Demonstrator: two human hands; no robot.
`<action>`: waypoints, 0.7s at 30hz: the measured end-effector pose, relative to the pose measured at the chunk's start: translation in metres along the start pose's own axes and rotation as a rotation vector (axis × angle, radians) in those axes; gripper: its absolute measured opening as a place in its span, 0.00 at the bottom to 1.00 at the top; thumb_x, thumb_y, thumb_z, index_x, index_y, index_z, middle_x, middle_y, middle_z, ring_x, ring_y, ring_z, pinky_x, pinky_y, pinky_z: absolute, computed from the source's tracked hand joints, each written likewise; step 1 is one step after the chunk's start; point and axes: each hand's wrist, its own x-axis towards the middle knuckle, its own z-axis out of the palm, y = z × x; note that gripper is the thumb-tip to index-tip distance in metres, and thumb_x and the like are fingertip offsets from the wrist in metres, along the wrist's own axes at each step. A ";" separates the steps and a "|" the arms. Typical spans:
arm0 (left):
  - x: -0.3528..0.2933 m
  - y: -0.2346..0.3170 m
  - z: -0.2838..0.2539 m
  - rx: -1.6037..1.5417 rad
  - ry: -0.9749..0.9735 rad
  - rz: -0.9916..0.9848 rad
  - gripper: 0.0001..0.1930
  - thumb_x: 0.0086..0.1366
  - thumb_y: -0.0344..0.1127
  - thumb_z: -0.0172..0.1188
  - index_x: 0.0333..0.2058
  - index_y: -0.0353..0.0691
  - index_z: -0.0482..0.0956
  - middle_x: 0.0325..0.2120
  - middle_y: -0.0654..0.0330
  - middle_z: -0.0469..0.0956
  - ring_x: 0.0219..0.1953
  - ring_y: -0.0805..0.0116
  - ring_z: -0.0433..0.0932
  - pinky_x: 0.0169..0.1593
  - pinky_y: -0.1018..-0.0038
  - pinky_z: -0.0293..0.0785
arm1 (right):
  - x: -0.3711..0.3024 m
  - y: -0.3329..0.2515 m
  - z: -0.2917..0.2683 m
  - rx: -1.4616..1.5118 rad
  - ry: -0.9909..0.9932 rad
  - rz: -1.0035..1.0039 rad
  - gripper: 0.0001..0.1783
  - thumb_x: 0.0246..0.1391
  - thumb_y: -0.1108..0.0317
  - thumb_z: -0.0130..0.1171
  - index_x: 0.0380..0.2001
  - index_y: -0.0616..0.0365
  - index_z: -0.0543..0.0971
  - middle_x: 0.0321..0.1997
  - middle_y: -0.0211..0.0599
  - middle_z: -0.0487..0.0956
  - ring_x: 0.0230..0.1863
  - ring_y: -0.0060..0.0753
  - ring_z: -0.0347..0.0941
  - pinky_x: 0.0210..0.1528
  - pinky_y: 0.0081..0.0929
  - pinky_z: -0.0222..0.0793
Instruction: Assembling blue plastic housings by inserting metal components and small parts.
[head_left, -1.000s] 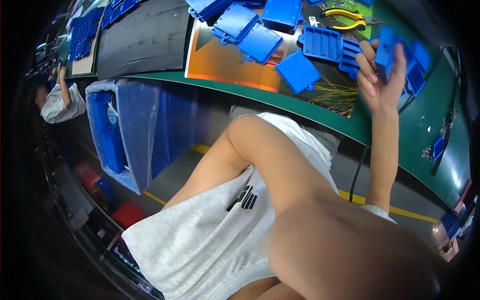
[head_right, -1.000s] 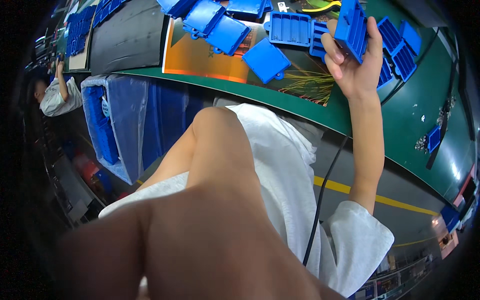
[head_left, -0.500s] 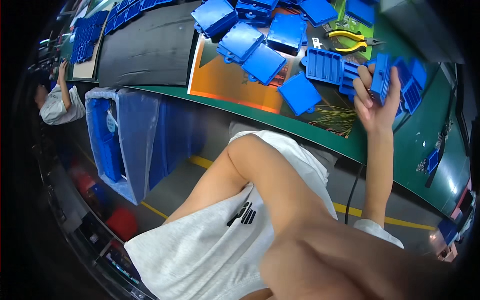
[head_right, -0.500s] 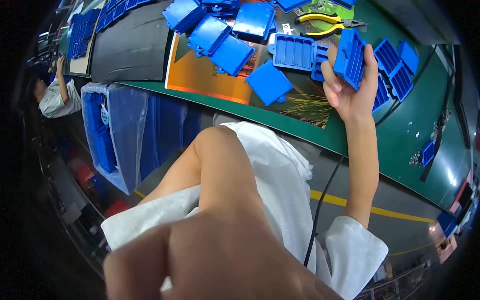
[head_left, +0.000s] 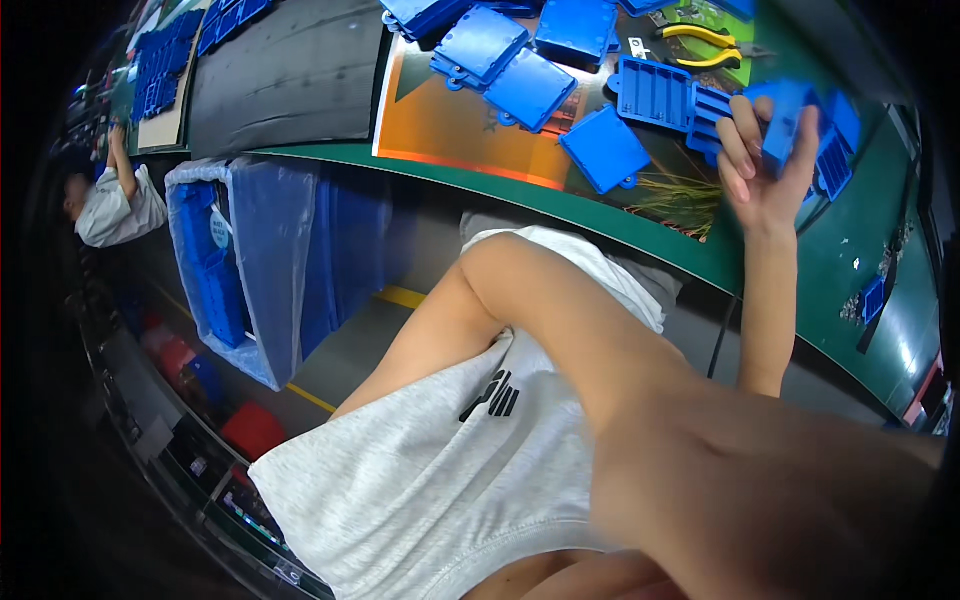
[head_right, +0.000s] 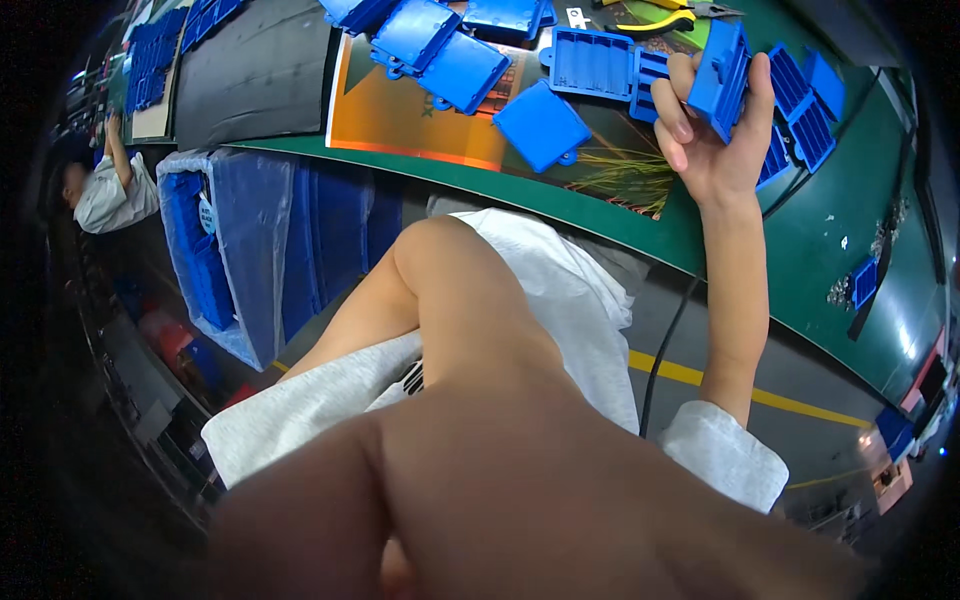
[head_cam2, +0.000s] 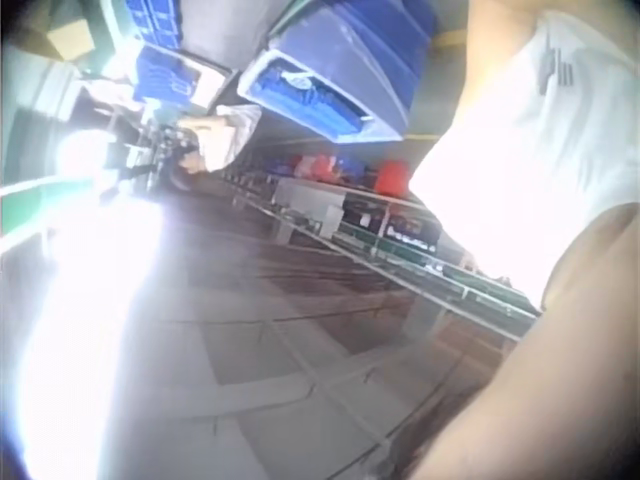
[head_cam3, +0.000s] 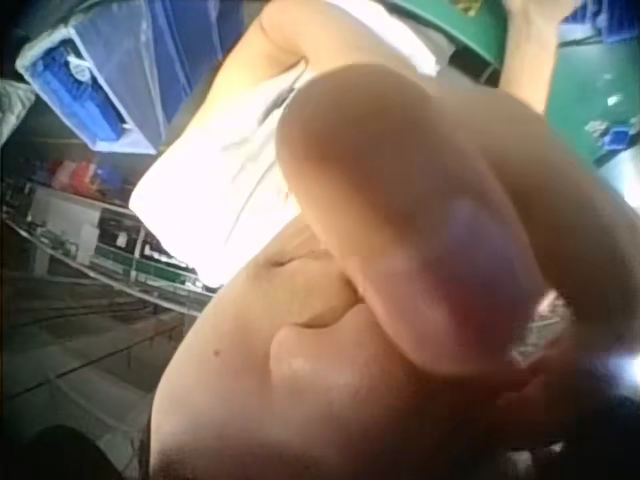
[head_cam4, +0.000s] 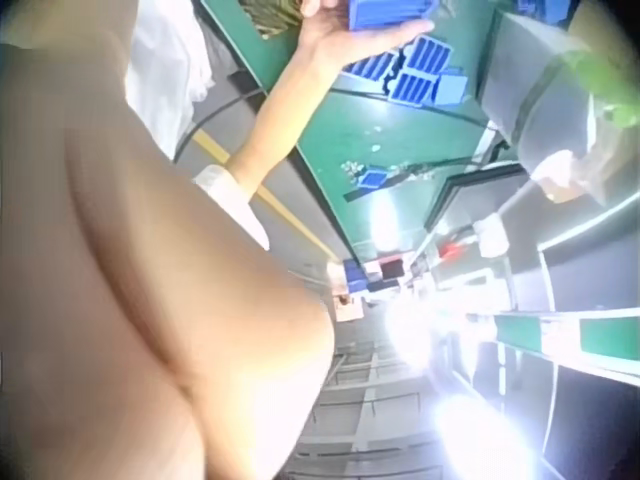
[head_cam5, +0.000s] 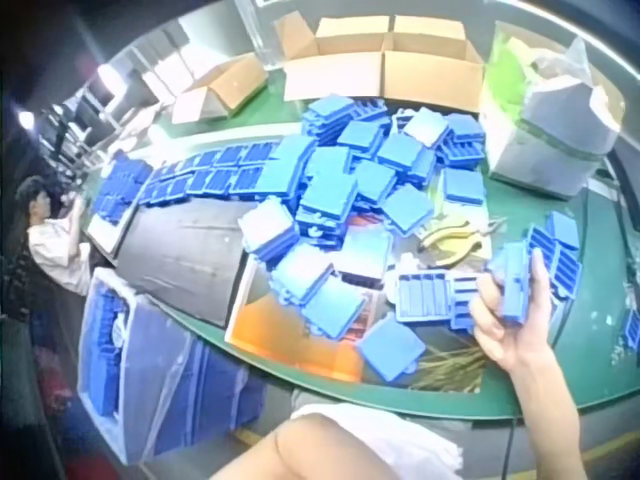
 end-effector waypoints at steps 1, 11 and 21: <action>0.001 -0.001 -0.004 0.014 0.003 0.009 0.19 0.66 0.42 0.37 0.42 0.31 0.69 0.36 0.51 0.74 0.39 0.65 0.72 0.44 0.72 0.69 | -0.001 0.001 0.000 -0.002 0.016 0.007 0.28 0.59 0.40 0.37 0.21 0.55 0.63 0.20 0.29 0.57 0.18 0.22 0.56 0.08 0.15 0.57; 0.005 0.018 -0.008 0.024 0.022 -0.004 0.18 0.66 0.40 0.38 0.41 0.32 0.69 0.35 0.52 0.74 0.38 0.66 0.72 0.44 0.72 0.69 | 0.006 -0.004 -0.006 -0.048 -0.010 -0.003 0.28 0.60 0.41 0.35 0.21 0.55 0.62 0.19 0.29 0.57 0.18 0.22 0.57 0.09 0.16 0.58; 0.008 0.005 -0.009 0.088 0.051 0.025 0.16 0.66 0.39 0.38 0.39 0.32 0.70 0.34 0.52 0.74 0.37 0.66 0.73 0.43 0.72 0.69 | 0.003 0.002 -0.002 -0.031 -0.052 -0.015 0.28 0.59 0.41 0.36 0.20 0.53 0.63 0.19 0.29 0.56 0.19 0.26 0.58 0.11 0.19 0.60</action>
